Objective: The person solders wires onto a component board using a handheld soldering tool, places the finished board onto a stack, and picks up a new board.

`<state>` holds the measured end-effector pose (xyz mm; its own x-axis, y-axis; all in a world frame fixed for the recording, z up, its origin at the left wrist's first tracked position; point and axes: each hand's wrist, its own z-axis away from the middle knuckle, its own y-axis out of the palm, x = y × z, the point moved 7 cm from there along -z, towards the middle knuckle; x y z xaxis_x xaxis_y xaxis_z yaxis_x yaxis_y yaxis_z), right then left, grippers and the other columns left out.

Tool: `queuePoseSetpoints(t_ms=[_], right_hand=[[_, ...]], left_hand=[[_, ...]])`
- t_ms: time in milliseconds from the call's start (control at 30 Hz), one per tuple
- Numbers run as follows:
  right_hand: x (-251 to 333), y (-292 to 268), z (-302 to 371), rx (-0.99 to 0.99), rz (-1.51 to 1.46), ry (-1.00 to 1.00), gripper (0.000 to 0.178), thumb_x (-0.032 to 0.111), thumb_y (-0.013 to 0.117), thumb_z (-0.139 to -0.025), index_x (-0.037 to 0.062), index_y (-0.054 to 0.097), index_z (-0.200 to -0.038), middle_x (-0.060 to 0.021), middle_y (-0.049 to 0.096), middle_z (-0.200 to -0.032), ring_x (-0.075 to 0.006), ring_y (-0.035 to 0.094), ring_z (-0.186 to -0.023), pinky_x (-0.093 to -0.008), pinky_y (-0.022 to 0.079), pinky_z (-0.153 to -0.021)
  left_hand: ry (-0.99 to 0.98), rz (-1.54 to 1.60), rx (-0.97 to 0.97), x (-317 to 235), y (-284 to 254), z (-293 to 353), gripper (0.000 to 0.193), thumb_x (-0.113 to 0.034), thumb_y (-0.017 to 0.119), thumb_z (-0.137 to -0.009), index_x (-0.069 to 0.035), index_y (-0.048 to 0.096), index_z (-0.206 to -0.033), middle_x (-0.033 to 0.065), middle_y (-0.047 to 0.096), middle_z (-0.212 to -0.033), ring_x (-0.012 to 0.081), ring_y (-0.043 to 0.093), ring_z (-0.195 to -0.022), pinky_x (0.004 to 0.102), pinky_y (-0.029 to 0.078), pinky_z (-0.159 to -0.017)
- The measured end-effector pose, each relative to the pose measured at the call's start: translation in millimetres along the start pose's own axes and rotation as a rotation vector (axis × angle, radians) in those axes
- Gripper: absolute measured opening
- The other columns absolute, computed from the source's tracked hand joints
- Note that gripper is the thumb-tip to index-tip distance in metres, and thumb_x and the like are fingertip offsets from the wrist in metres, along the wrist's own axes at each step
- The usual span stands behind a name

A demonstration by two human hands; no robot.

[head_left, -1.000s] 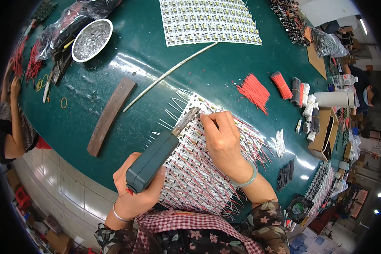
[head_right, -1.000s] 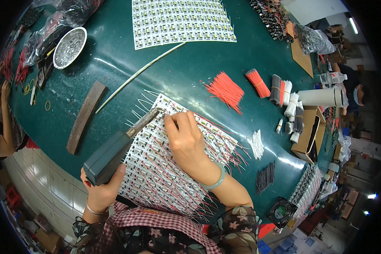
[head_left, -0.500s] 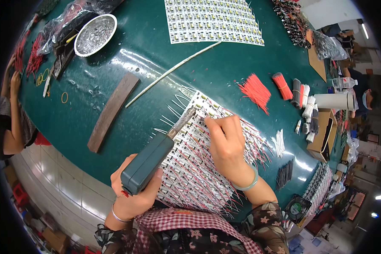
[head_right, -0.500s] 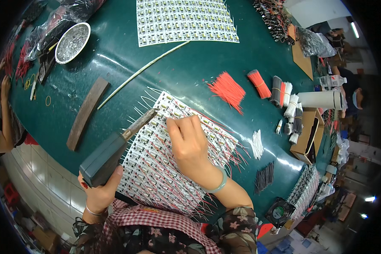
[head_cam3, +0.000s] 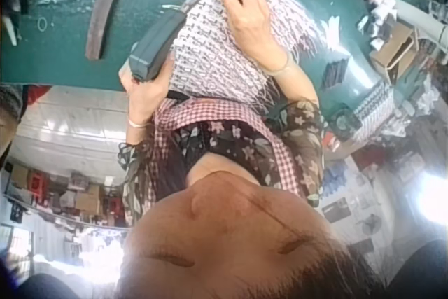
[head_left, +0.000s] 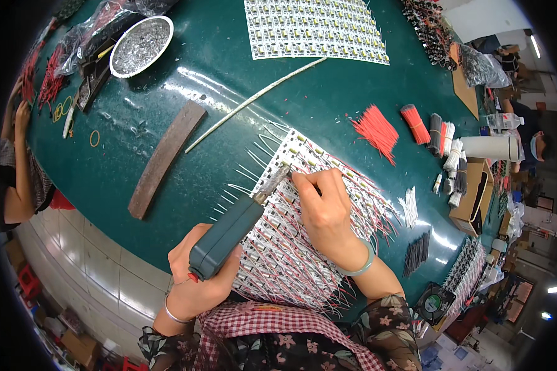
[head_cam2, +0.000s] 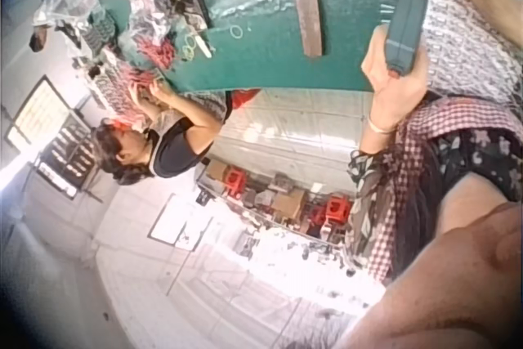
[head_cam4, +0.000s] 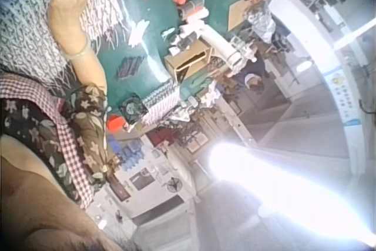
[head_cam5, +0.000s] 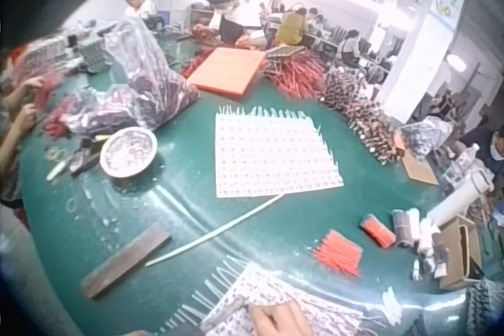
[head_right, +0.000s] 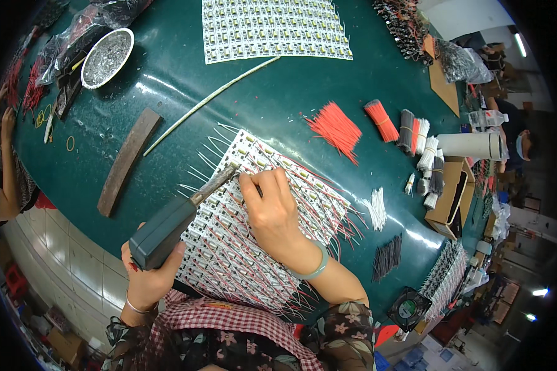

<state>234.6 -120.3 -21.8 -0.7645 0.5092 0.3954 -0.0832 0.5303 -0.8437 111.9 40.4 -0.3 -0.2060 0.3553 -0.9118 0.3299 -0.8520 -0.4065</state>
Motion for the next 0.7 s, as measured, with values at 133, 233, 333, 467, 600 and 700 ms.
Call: queuePoseSetpoints(t_ms=[133,233,333,467,600,700], right_hand=[[0,0,-1,0.007,-0.009,0.002,0.037,-0.007,0.062,-0.069,-0.0066,0.064,-0.105,-0.0128,0.055,-0.09,-0.0282,0.053,-0.082,-0.0355,0.048,-0.067],[0,0,-1,0.009,-0.004,-0.001,0.036,-0.006,0.062,-0.069,-0.007,0.064,-0.105,-0.013,0.055,-0.09,-0.0285,0.052,-0.082,-0.0356,0.048,-0.067],[0,0,0,0.009,0.002,-0.003,0.036,-0.006,0.061,-0.07,-0.0073,0.063,-0.106,-0.0131,0.054,-0.091,-0.0287,0.052,-0.082,-0.0359,0.048,-0.068],[1,0,-1,0.015,0.011,0.004,0.035,-0.006,0.061,-0.07,-0.0072,0.063,-0.105,-0.0133,0.054,-0.091,-0.0289,0.052,-0.082,-0.0364,0.047,-0.069],[2,0,-2,0.01,0.008,-0.004,0.034,-0.006,0.061,-0.07,-0.0072,0.063,-0.105,-0.0136,0.054,-0.09,-0.029,0.052,-0.082,-0.0364,0.047,-0.069],[1,0,0,0.002,0.022,-0.006,0.034,-0.005,0.061,-0.07,-0.0073,0.063,-0.104,-0.0138,0.054,-0.09,-0.0293,0.052,-0.082,-0.0365,0.047,-0.069]], left_hand=[[0.028,-0.012,-0.024,3,2,0,0.017,0.001,0.075,-0.076,0.003,0.064,-0.09,0.0115,0.064,-0.08,0.0179,0.063,-0.066,0.0277,0.049,-0.062],[0.031,-0.006,0.009,2,4,-1,0.016,0.001,0.075,-0.076,0.003,0.064,-0.088,0.0119,0.063,-0.079,0.0195,0.062,-0.064,0.0287,0.049,-0.06],[-0.01,0.006,0.013,5,4,0,0.016,0.001,0.075,-0.076,0.003,0.065,-0.088,0.0116,0.062,-0.077,0.0192,0.062,-0.063,0.029,0.048,-0.059],[0.017,-0.016,0.004,2,2,2,0.017,0.001,0.075,-0.075,0.004,0.065,-0.089,0.0106,0.063,-0.078,0.0165,0.061,-0.063,0.0277,0.047,-0.058],[0.035,-0.002,-0.05,-1,-5,5,0.018,0.002,0.076,-0.075,0.005,0.065,-0.089,0.0096,0.064,-0.079,0.0137,0.06,-0.063,0.0258,0.047,-0.057],[0.094,-0.025,-0.061,-5,-5,3,0.017,0.002,0.075,-0.076,0.005,0.065,-0.089,0.01,0.064,-0.079,0.0139,0.06,-0.063,0.0254,0.047,-0.057]])
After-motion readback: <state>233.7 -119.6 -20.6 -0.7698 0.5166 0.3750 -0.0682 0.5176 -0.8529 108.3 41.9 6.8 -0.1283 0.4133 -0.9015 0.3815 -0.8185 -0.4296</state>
